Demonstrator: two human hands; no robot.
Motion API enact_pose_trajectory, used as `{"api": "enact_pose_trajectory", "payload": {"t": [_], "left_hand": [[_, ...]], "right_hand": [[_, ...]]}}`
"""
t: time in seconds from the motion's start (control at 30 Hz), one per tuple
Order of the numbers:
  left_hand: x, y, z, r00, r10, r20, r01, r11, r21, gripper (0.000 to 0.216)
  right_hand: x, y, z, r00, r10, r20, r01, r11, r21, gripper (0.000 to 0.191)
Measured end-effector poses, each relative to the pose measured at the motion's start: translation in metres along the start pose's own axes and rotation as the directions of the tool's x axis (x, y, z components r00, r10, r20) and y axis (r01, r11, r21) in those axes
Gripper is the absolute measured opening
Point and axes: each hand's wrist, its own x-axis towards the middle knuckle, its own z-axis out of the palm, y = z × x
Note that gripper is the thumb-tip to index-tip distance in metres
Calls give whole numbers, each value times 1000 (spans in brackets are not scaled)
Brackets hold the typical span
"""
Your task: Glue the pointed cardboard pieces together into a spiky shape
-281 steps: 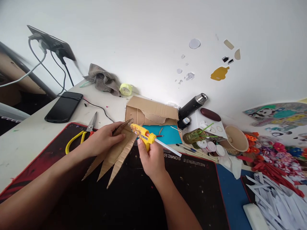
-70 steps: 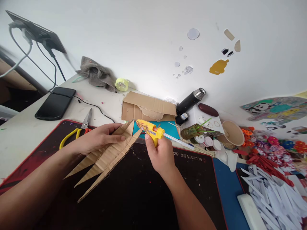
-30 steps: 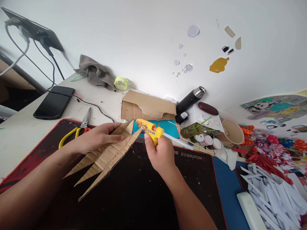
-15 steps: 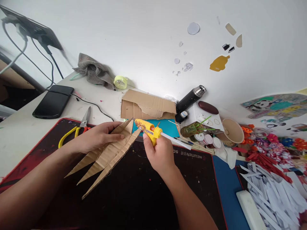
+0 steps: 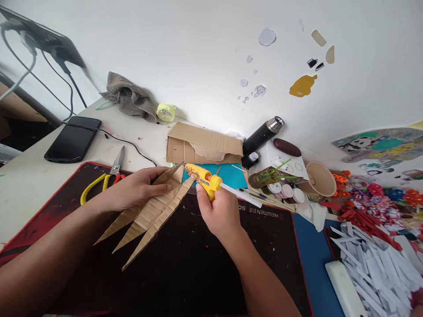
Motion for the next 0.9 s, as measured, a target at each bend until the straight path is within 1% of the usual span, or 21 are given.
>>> {"api": "enact_pose_trajectory", "payload": {"t": [0.27,0.37,0.53,0.63,0.73,0.9], "left_hand": [[-2,7,5,992,93,-81,-72,971,228,35],[-2,6,5,989,116,-93,-85,955,285,35],[-2,4,5,986,126,-112,-87,950,301,44],[-2,3,6,980,143,-137,-95,946,309,49],[-2,2,6,977,154,-145,-101,941,323,47],[-3,5,6,979,155,-132,-95,923,373,42]], "right_hand": [[-1,1,0,1000,-18,-8,17,998,-54,43],[-2,2,2,1000,-11,-2,10,998,-59,42],[-4,3,4,1000,-6,6,7,997,-79,43],[-5,3,5,1000,-23,1,23,996,-89,41],[-6,2,6,999,-36,-4,35,994,-106,39],[-8,1,8,999,-37,25,41,990,-137,42]]}}
